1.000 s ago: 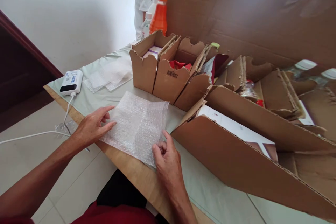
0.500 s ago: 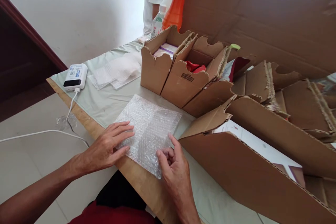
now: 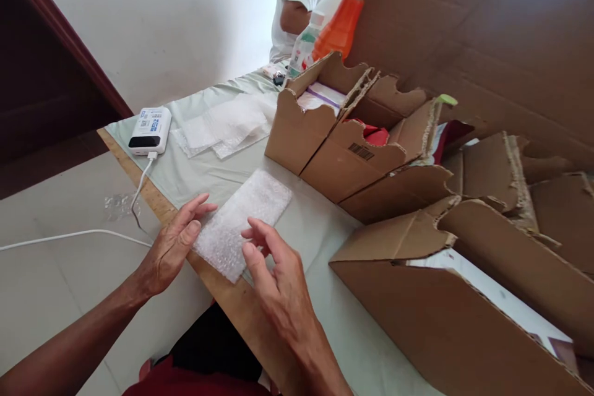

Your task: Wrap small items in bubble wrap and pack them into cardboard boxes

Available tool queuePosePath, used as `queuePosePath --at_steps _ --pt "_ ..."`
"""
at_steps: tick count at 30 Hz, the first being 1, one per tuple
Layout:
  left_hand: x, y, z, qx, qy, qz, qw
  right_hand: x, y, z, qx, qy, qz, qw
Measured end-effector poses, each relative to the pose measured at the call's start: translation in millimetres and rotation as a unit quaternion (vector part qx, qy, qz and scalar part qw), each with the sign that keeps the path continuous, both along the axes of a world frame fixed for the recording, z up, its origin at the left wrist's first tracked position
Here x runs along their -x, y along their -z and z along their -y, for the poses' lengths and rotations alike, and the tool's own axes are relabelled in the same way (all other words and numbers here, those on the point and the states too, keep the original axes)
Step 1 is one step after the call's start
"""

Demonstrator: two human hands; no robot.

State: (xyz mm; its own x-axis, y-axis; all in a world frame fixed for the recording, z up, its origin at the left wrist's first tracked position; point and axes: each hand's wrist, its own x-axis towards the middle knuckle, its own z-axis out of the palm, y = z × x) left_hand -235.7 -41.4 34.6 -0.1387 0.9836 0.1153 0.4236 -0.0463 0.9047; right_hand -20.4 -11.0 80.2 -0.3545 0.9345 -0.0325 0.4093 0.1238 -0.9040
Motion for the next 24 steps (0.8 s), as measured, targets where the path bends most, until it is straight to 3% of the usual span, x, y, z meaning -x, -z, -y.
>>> queuePosePath --at_steps 3,7,11,14,18,21,24 --pt "4.0 3.3 -3.7 -0.042 -0.006 -0.077 0.996 -12.4 2.4 15.5 -0.098 -0.007 0.078 0.992" --pt "5.8 13.4 -9.7 -0.110 -0.003 -0.182 0.977 -14.4 14.8 29.2 -0.258 -0.081 0.165 0.948" --pt "5.7 23.9 -14.7 -0.122 0.009 -0.231 0.965 5.1 33.2 26.5 -0.316 -0.115 0.243 0.910" --pt "7.1 21.7 -13.8 -0.125 0.017 -0.227 0.966 12.6 41.3 20.2 -0.339 -0.111 0.246 0.901" --pt "8.2 3.3 1.4 -0.145 0.058 -0.170 0.973 0.7 36.1 18.5 -0.318 -0.106 0.179 0.925" --pt "3.0 -6.1 17.2 -0.161 0.163 -0.146 0.962 -15.2 25.7 21.5 -0.246 -0.102 0.141 0.954" --pt "-8.1 -0.6 25.3 -0.159 0.225 -0.153 0.949 -30.1 18.8 23.9 -0.147 -0.092 0.113 0.978"
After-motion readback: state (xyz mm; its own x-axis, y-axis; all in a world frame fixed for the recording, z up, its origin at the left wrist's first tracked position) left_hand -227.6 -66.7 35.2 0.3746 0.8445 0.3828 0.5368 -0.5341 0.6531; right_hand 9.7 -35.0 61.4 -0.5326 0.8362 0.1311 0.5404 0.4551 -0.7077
